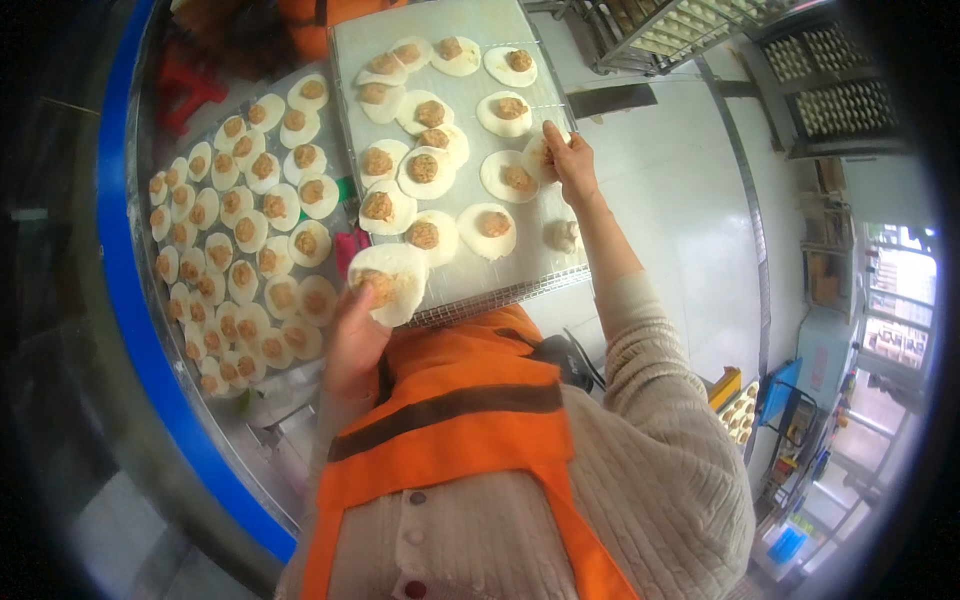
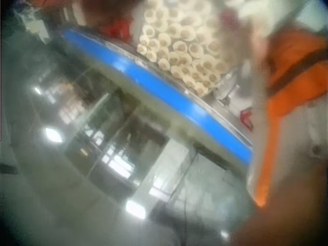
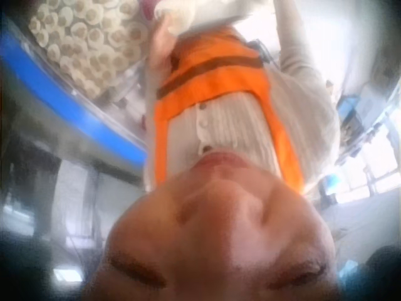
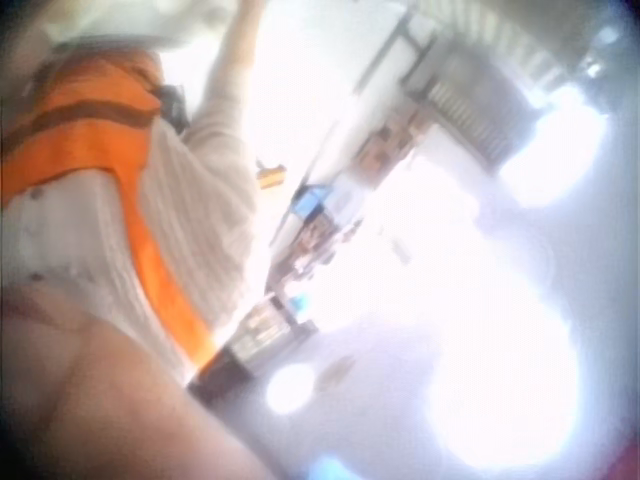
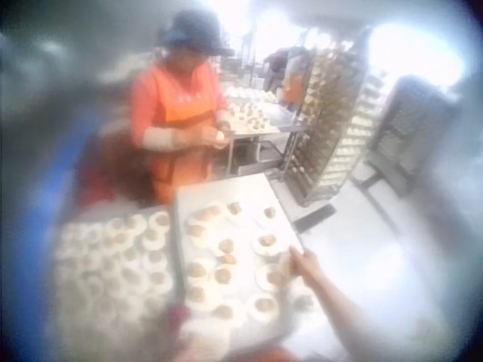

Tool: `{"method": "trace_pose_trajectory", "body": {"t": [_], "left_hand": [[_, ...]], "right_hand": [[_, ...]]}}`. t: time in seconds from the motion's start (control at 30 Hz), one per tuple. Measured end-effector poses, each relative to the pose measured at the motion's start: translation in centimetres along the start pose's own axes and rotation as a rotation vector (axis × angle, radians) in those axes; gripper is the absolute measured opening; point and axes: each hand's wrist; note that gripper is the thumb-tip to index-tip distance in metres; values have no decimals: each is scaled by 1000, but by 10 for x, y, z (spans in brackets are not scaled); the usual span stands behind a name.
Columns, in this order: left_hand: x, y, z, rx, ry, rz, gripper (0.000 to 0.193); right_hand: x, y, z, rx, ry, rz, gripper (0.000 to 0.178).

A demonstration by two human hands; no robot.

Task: The person repeatedly picks up round dough discs, places a portion of filling in the center, and pleats the edges to seal the buns. The finished buns are placed on a metal tray. The process is repeated continuously throughout the clip.

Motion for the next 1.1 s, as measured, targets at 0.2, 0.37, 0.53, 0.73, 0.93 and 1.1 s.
{"method": "trace_pose_trajectory", "body": {"t": [0.2,0.37,0.53,0.73,0.93,1.1], "left_hand": [[-14,33,15,30,7,408,41],[-21,53,16,-38,-22,127,39],[-18,62,16,-68,-39,332,40],[-22,37,6,-57,163,665,41],[-27,8,-15,-40,223,1122,42],[-13,5,-23,-37,170,1161,39]], "right_hand": [[17,12,5,152,-615,-1321,45],[-42,24,-91,-451,-446,-484,42],[-71,42,-156,-876,-54,-186,17],[-81,48,-189,-767,-808,-625,15],[-66,58,-213,-880,-577,-592,28],[-65,66,-225,-921,-653,-574,23]]}}
Point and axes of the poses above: each hand's wrist, its own z-axis towards the middle knuckle, its own y-axis out of the palm, x = y × z, and after that the axes turned 4 degrees about -y, right-handed
